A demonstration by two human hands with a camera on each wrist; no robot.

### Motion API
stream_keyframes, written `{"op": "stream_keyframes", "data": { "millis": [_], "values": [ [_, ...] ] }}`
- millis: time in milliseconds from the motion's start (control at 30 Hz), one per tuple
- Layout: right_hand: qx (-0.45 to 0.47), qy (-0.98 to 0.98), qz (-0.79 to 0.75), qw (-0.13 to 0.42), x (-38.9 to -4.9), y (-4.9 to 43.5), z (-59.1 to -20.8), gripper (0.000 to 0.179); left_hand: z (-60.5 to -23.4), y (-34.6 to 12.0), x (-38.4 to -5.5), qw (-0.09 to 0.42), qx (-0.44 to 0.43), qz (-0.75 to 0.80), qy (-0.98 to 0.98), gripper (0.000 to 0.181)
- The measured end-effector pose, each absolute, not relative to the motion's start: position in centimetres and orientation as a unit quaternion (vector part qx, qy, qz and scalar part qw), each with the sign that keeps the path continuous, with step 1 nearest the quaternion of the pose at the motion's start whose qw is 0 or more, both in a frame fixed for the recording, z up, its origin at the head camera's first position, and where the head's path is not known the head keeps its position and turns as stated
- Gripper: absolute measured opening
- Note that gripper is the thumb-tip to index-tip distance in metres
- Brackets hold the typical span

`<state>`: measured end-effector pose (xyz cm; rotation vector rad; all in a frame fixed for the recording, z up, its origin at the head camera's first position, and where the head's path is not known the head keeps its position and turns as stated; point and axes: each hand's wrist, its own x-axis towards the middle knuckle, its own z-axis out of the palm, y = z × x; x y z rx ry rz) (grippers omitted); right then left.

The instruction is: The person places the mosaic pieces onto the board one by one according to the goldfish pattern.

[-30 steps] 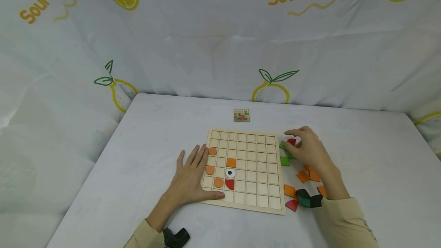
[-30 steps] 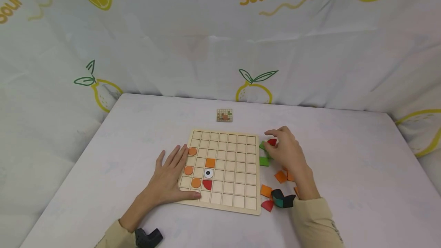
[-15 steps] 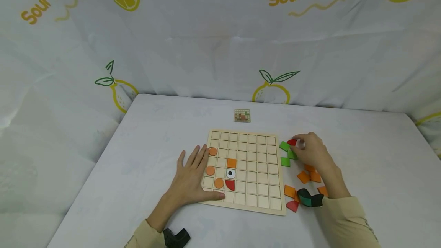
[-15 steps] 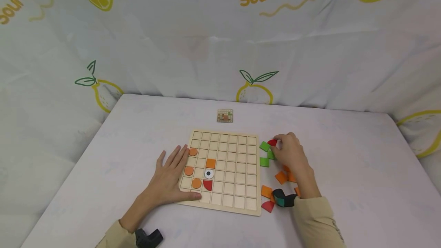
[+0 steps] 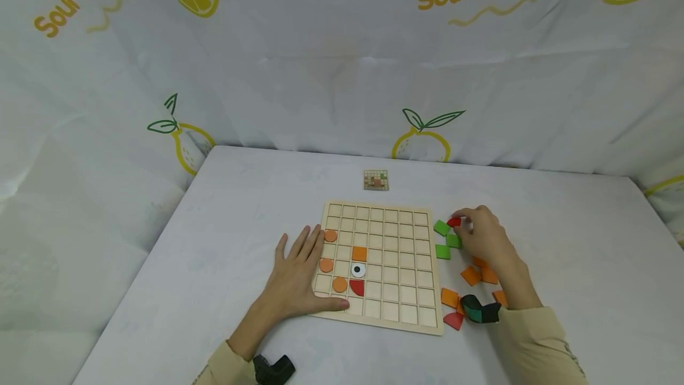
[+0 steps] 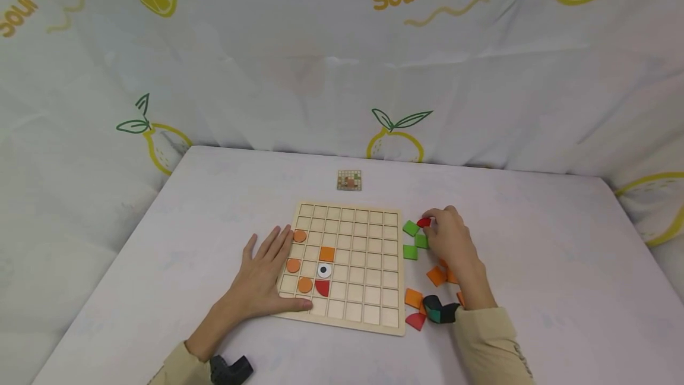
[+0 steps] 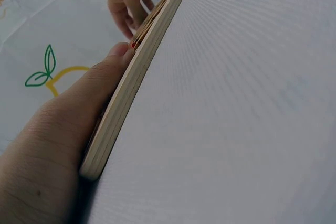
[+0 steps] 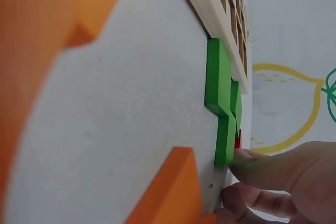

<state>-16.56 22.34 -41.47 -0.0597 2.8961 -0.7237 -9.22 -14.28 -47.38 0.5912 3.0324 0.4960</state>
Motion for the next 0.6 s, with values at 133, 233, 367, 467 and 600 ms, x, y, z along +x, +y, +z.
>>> {"op": "stream_keyframes", "data": {
  "millis": [133,233,367,467,600],
  "values": [
    [-0.021,0.968,-0.239,0.068,-16.4,22.3,-41.4,0.027,-47.4,-14.3,-9.2,0.002,0.192,0.156,0.969,0.139],
    [-0.017,0.969,-0.24,0.06,-16.3,22.2,-41.2,0.029,-47.3,-14.4,-9.2,0.004,0.192,0.156,0.969,0.139],
    [-0.024,0.967,-0.248,0.042,-16.0,21.8,-40.8,0.031,-47.2,-14.3,-9.2,0.01,0.189,0.159,0.969,0.139],
    [-0.039,0.965,-0.257,0.032,-15.9,21.4,-40.4,0.031,-47.2,-14.3,-9.2,0.012,0.187,0.16,0.969,0.138],
    [-0.057,0.961,-0.268,0.029,-15.7,20.7,-39.8,0.032,-47.2,-14.3,-9.2,0.008,0.189,0.158,0.969,0.138]
  ]
}}
